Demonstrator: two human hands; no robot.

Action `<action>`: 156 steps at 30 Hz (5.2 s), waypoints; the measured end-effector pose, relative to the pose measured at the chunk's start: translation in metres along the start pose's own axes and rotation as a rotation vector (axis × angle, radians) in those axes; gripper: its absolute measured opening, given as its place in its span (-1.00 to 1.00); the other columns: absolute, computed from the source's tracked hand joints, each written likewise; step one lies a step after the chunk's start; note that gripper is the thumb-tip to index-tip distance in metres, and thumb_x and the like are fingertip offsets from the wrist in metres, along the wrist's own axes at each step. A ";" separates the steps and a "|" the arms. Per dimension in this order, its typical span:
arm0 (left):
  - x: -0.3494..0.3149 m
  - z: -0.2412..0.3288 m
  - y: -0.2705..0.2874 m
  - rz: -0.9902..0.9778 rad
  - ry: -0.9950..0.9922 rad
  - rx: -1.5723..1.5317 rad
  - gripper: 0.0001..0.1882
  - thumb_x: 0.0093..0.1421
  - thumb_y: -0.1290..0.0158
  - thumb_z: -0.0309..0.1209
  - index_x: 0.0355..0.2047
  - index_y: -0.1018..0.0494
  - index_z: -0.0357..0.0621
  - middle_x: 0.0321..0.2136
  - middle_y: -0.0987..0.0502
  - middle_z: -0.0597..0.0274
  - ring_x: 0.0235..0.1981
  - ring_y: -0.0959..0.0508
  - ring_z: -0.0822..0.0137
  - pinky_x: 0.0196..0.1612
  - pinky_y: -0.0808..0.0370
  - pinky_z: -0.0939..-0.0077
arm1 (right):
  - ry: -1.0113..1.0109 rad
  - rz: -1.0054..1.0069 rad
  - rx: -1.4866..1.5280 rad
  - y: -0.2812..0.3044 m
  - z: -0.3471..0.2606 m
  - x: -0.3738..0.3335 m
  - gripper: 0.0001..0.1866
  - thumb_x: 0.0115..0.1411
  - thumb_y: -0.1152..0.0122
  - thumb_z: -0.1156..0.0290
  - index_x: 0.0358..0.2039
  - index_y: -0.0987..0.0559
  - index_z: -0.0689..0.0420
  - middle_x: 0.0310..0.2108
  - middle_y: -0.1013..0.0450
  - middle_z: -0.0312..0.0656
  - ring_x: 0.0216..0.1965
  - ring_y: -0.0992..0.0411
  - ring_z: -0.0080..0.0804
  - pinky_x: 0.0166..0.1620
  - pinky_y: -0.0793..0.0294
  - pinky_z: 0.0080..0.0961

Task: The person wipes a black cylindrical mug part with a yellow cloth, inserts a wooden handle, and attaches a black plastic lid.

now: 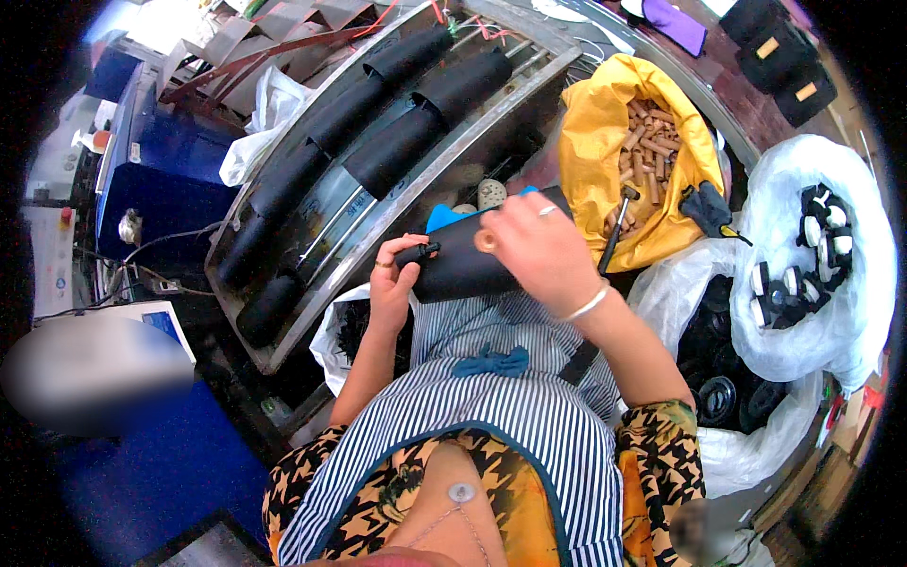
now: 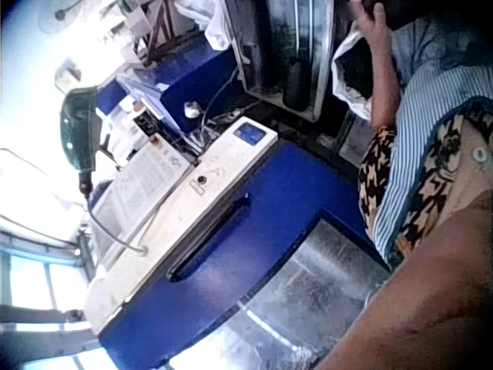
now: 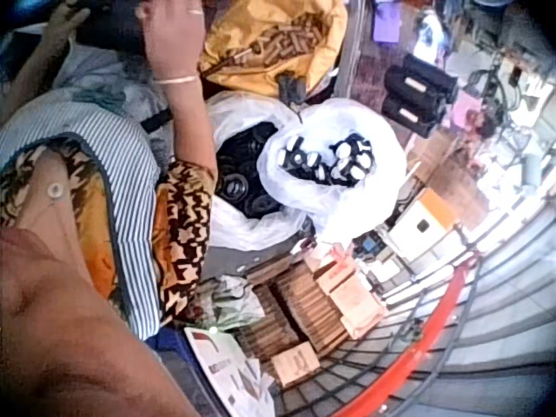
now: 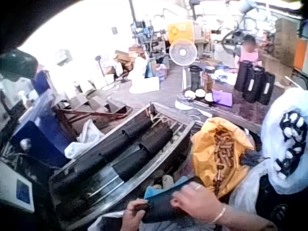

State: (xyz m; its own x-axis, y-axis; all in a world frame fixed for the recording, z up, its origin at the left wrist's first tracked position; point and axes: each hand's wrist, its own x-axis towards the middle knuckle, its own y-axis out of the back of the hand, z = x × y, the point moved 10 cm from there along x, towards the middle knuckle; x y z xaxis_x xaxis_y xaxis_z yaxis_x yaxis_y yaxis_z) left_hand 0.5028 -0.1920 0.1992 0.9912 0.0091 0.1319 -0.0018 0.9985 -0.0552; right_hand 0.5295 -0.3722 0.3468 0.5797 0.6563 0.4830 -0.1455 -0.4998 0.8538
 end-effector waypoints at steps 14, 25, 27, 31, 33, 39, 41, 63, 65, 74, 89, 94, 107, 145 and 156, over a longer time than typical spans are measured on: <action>0.009 -0.006 0.008 0.123 0.093 -0.258 -0.42 0.45 0.42 -0.01 -0.42 -0.35 -0.25 -0.43 -0.48 0.07 -0.33 -0.46 0.29 -0.13 -0.37 0.40 | 0.314 -0.171 -0.066 -0.064 -0.051 0.014 -0.71 0.03 -0.22 0.17 -0.34 -0.46 0.08 -0.49 -0.30 -0.34 -0.43 -0.38 -0.49 -0.39 -0.39 -0.52; -0.003 0.009 -0.025 0.142 -0.136 -0.310 -0.54 0.46 0.37 -0.17 -0.53 -0.19 -0.16 -0.55 -0.34 0.13 -0.47 -0.35 0.30 -0.26 -0.36 0.41 | 0.093 -0.711 0.439 -0.106 -0.033 -0.005 -0.63 0.25 -0.08 0.06 -0.42 -0.51 0.14 -0.61 -0.44 -0.15 -0.58 -0.47 -0.27 -0.48 -0.42 -0.33; -0.009 0.014 -0.031 0.133 -0.180 -0.260 -0.54 0.46 0.37 -0.17 -0.54 -0.19 -0.16 -0.56 -0.34 0.13 -0.48 -0.35 0.30 -0.26 -0.36 0.41 | -0.261 -1.000 0.881 -0.130 -0.027 -0.021 -0.55 0.29 -0.03 0.02 -0.50 -0.56 0.15 -0.65 -0.48 -0.12 -0.58 -0.47 -0.29 -0.47 -0.39 -0.35; -0.005 0.002 -0.022 0.194 -0.094 -0.284 -0.55 0.46 0.36 -0.19 -0.56 -0.18 -0.17 -0.56 -0.36 0.13 -0.50 -0.36 0.30 -0.27 -0.35 0.41 | -0.572 -1.137 0.905 -0.147 -0.017 -0.032 -0.53 0.23 -0.09 -0.06 -0.48 -0.55 0.14 -0.63 -0.49 -0.17 -0.58 -0.47 -0.29 -0.47 -0.41 -0.36; 0.007 0.007 -0.024 0.174 -0.012 -0.341 -0.55 0.46 0.36 -0.20 -0.56 -0.19 -0.17 -0.57 -0.36 0.13 -0.50 -0.36 0.30 -0.27 -0.35 0.41 | -0.269 -0.744 0.469 -0.118 -0.009 0.002 -0.55 0.17 -0.14 -0.08 -0.43 -0.52 0.12 -0.59 -0.48 -0.19 -0.54 -0.49 -0.29 -0.47 -0.43 -0.36; -0.006 -0.019 -0.007 0.294 -0.006 -0.190 -0.59 0.41 0.30 -0.18 -0.48 -0.32 -0.16 -0.48 -0.45 0.17 -0.40 -0.41 0.32 -0.22 -0.38 0.38 | 0.342 -0.149 0.074 -0.074 -0.055 -0.014 -0.83 0.08 -0.08 0.29 -0.35 -0.46 0.07 -0.56 -0.40 -0.24 -0.56 -0.48 -0.34 -0.55 -0.47 -0.38; -0.008 -0.003 -0.018 0.339 -0.005 -0.311 -0.59 0.42 0.31 -0.18 -0.56 -0.19 -0.12 -0.56 -0.31 0.21 -0.47 -0.33 0.32 -0.30 -0.32 0.36 | 0.088 -0.466 0.276 -0.096 -0.045 -0.007 -0.80 0.10 -0.08 0.30 -0.36 -0.49 0.15 -0.57 -0.53 -0.10 -0.56 -0.55 -0.14 -0.57 -0.50 -0.23; 0.005 0.004 -0.024 0.154 0.071 -0.008 -0.17 -0.14 -0.37 0.11 -0.02 -0.29 -0.14 -0.14 -0.46 0.16 -0.02 -0.47 0.24 0.19 -0.34 0.33 | -1.587 -0.664 -0.521 0.061 0.176 -0.517 -0.82 0.15 -0.13 0.27 -0.29 -0.58 0.03 -0.27 -0.55 -0.14 -0.20 -0.53 -0.13 -0.24 -0.56 -0.17; 0.007 0.002 -0.025 0.122 0.078 0.002 -0.16 -0.14 -0.36 0.12 -0.01 -0.30 -0.14 -0.11 -0.46 0.15 -0.01 -0.47 0.23 0.20 -0.33 0.31 | -1.660 -1.106 -0.341 0.055 0.141 -0.579 -0.48 0.00 -0.37 0.06 -0.03 -0.55 -0.03 -0.04 -0.51 -0.12 0.11 -0.39 -0.15 0.07 -0.40 -0.10; 0.011 -0.005 -0.018 0.006 0.164 0.100 -0.45 0.00 -0.25 -0.54 0.02 -0.32 -0.18 0.00 -0.41 0.13 0.08 -0.39 0.22 0.26 -0.19 0.31 | -1.736 -1.491 -0.131 0.049 0.133 -0.641 -0.21 -0.17 -0.53 -0.04 0.10 -0.52 -0.05 0.14 -0.41 -0.20 0.19 -0.35 -0.19 0.15 -0.39 -0.12; 0.006 -0.020 0.012 0.321 0.119 0.000 -0.63 0.13 -0.13 -0.61 -0.06 -0.33 -0.16 -0.17 -0.50 0.12 -0.12 -0.50 0.28 0.06 -0.41 0.39 | -1.227 -0.401 0.280 0.116 0.192 -0.359 -0.52 -0.11 -0.46 0.26 -0.17 -0.55 0.15 -0.26 -0.56 -0.03 -0.19 -0.53 -0.07 -0.09 -0.47 -0.31; 0.017 0.019 -0.017 0.343 0.114 -0.057 -0.71 0.19 -0.09 -0.59 -0.09 -0.32 -0.17 -0.27 -0.54 0.14 -0.21 -0.52 0.37 0.00 -0.42 0.48 | -1.073 -0.110 0.371 0.024 0.204 -0.239 -0.50 0.13 -0.24 -0.06 -0.16 -0.55 0.13 -0.23 -0.55 -0.05 -0.13 -0.52 -0.19 -0.06 -0.45 -0.38; 0.020 0.101 -0.024 0.229 -0.088 -0.029 -0.68 0.14 -0.20 -0.49 -0.15 -0.33 -0.16 -0.24 -0.44 0.20 -0.32 -0.46 0.45 -0.10 -0.40 0.56 | -0.736 0.562 1.091 0.011 0.112 -0.121 -0.48 0.25 -0.07 0.22 0.16 -0.41 0.20 -0.28 -0.24 -0.27 -0.18 -0.25 -0.45 -0.01 -0.19 -0.59; 0.062 0.126 -0.053 0.192 0.083 0.426 -0.83 0.14 -0.13 -0.47 -0.27 -0.42 -0.19 -0.44 -0.47 0.31 -0.34 -0.46 0.44 -0.14 -0.37 0.56 | -0.722 0.487 0.982 0.025 0.108 -0.154 -0.40 0.38 0.18 0.00 0.25 -0.29 0.17 0.20 -0.26 -0.19 0.17 -0.23 -0.36 0.25 -0.09 -0.46; 0.020 0.152 -0.222 -0.731 -0.633 1.055 -0.65 -0.13 -0.28 -0.47 -0.26 -0.54 0.04 -0.48 -0.49 0.41 -0.37 -0.51 0.40 -0.15 -0.40 0.35 | -1.491 0.054 1.292 -0.070 0.190 -0.252 -0.34 0.31 0.15 -0.22 0.01 -0.51 0.14 -0.06 -0.49 -0.13 -0.09 -0.46 -0.30 -0.04 -0.47 -0.37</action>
State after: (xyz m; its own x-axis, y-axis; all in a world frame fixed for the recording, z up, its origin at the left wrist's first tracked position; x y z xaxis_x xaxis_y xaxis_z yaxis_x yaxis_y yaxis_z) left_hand 0.5027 -0.4048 0.3644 0.5881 -0.7735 0.2364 0.0999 0.3595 0.9278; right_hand 0.5457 -0.6097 0.1282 0.7923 0.0584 -0.6073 -0.0129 -0.9936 -0.1124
